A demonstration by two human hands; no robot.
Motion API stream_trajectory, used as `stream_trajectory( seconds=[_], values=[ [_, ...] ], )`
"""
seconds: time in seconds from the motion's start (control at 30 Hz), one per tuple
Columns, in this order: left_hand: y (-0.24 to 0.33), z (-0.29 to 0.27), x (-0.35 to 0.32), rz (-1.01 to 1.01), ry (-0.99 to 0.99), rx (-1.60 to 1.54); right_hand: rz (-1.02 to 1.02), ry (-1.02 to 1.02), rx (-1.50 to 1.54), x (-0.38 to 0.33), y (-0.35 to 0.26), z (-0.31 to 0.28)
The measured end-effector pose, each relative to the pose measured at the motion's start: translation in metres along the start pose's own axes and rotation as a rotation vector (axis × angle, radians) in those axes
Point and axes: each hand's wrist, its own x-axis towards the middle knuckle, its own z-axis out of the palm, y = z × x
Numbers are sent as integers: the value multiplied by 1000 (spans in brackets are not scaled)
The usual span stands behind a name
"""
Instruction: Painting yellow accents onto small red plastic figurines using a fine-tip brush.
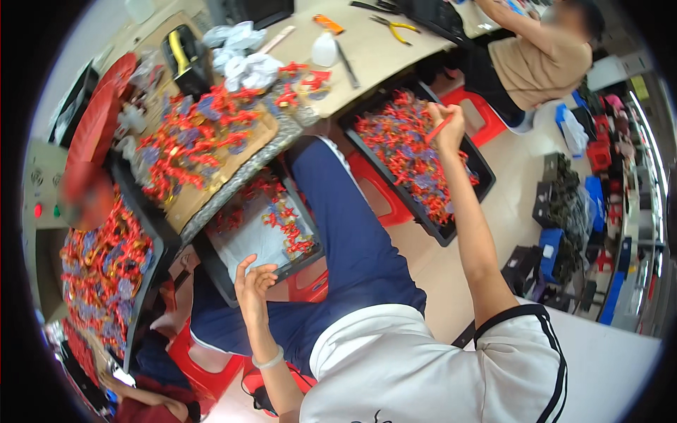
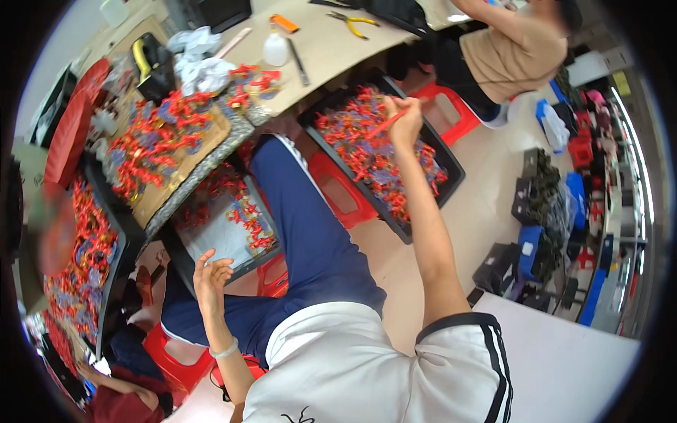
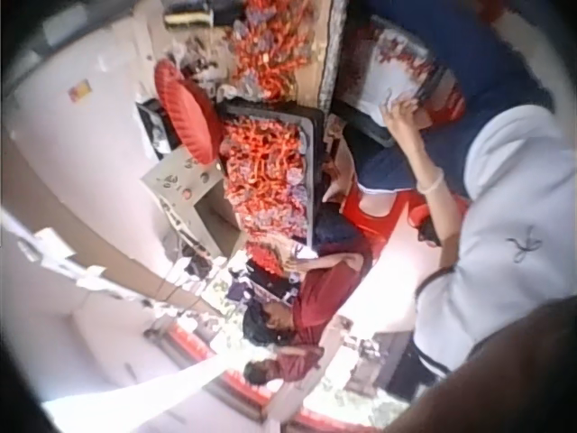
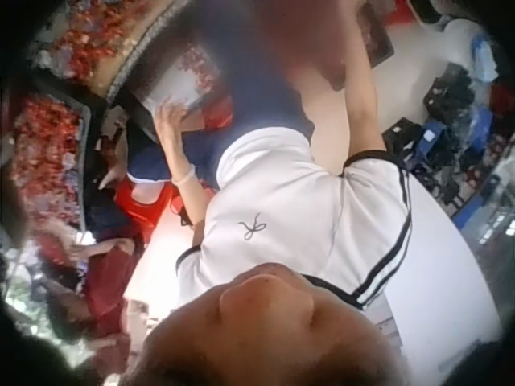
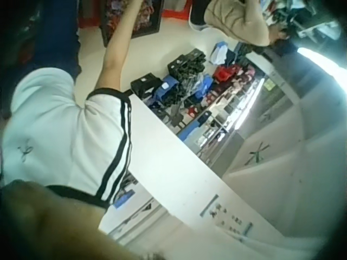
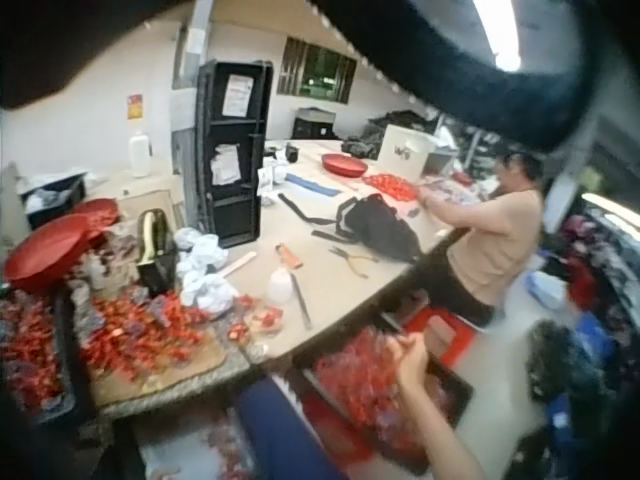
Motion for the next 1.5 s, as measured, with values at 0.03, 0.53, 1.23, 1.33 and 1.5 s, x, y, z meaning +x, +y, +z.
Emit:
stream_trajectory(
  seconds=[0.03, 0.53, 1.23, 1.33, 1.5],
  values=[
    [-2, -8, 0, -6, 59, 23, -191, 53, -159, 6, 14, 9],
    [-34, -75, 156, 567, 729, 1120, -288, -521, 26, -207, -124, 39],
    [24, 7, 11, 584, 228, -222, 270, -931, 579, -206, -228, 2],
    [22, 25, -13, 581, -72, -440, 466, -1075, 837, -209, -269, 3],
    [20, 48, -42, 572, 36, -168, 524, -1185, 1015, -200, -290, 0]
  ],
)
